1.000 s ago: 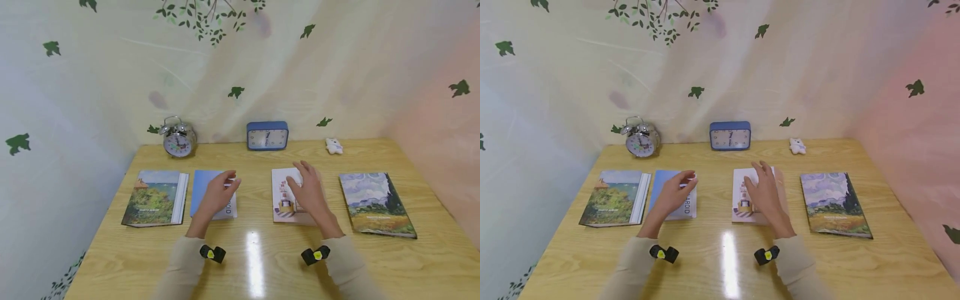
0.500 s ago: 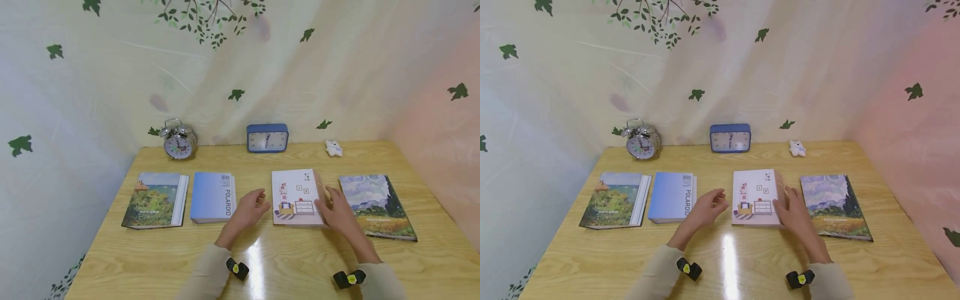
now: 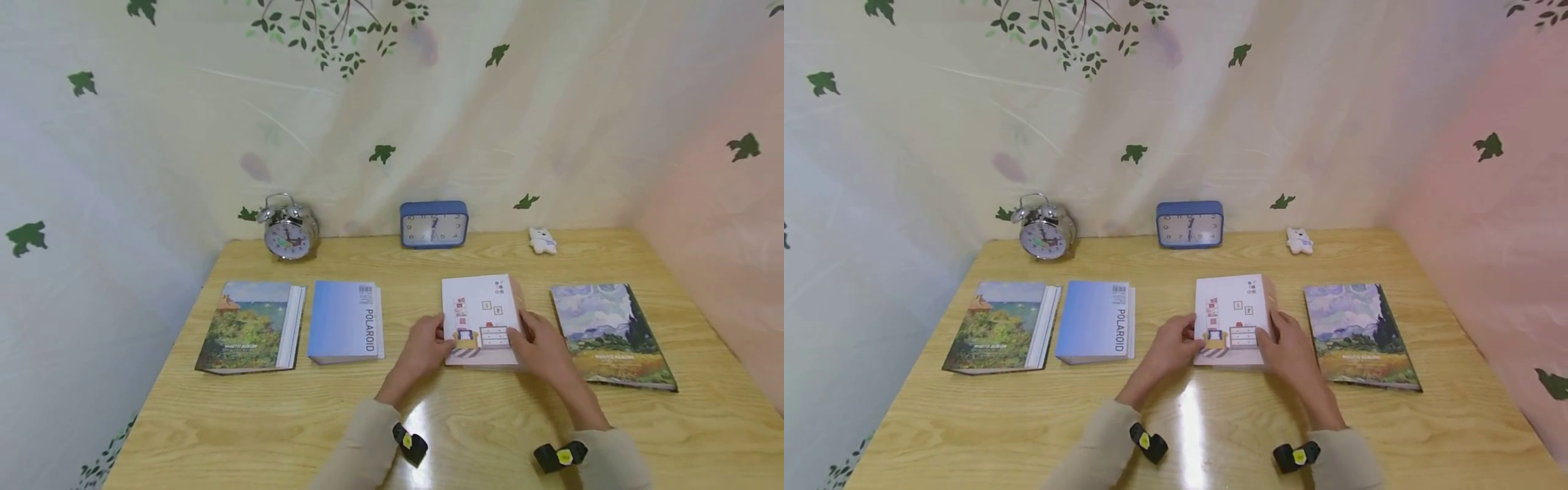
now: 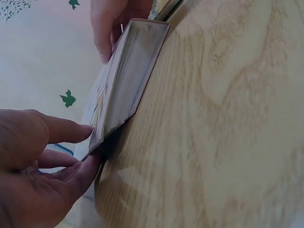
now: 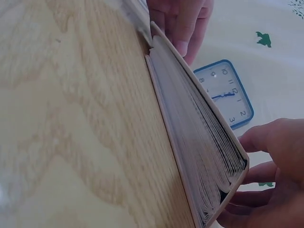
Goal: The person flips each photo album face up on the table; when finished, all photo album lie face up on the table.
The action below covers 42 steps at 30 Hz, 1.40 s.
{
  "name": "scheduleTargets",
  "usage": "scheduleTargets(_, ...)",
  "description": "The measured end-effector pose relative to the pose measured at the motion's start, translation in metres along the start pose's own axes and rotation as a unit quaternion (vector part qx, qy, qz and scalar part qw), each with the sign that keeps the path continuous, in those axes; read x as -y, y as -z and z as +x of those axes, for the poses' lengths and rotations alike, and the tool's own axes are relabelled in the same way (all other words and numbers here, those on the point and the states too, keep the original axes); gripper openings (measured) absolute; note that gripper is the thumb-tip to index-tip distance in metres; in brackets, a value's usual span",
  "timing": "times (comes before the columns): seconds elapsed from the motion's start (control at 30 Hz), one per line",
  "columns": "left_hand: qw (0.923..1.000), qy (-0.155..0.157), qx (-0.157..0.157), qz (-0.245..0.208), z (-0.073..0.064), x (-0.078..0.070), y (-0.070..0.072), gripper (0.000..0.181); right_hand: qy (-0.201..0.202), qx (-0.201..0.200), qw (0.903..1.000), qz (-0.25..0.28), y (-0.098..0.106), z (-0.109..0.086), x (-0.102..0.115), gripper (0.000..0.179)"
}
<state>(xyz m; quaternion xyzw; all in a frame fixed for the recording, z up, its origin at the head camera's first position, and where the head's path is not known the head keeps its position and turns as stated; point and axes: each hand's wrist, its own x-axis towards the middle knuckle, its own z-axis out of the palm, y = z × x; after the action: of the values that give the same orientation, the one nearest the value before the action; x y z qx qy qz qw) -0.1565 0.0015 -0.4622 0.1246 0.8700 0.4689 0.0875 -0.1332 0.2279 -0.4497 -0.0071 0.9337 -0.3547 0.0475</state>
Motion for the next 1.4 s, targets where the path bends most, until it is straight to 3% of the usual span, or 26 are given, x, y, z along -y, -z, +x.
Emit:
scheduleTargets(0.27, 0.9974, -0.013, -0.002, 0.071, -0.001, -0.004, -0.002, 0.014, -0.028, 0.024, 0.9953, 0.089, 0.006, -0.005, 0.003, 0.066)
scheduleTargets(0.4, 0.9967, -0.011, 0.002, 0.08, 0.0, -0.007, -0.005, 0.017, -0.051, 0.027, 0.9904, 0.126, 0.012, -0.008, 0.007, 0.068)
scheduleTargets(0.57, 0.9943, -0.008, 0.005, 0.106, -0.001, -0.016, -0.008, 0.027, -0.055, 0.011, 0.9913, 0.119, 0.02, -0.011, 0.018, 0.066)
scheduleTargets(0.67, 0.9928, 0.002, 0.012, 0.119, -0.002, -0.022, -0.01, 0.045, -0.047, -0.002, 0.9929, 0.11, 0.024, -0.012, 0.024, 0.067)
scheduleTargets(0.83, 0.9934, 0.008, 0.027, 0.111, -0.003, -0.033, -0.012, 0.065, -0.038, -0.009, 0.9933, 0.109, 0.03, -0.013, 0.034, 0.068)
scheduleTargets(1.07, 0.9963, -0.004, 0.034, 0.079, 0.004, -0.04, -0.012, 0.067, -0.027, -0.011, 0.9925, 0.118, 0.036, -0.017, 0.044, 0.065)
scheduleTargets(1.4, 0.9977, 0.009, 0.064, -0.021, 0.007, -0.047, -0.011, 0.063, -0.011, -0.031, 0.9904, 0.134, 0.044, -0.017, 0.045, 0.054)
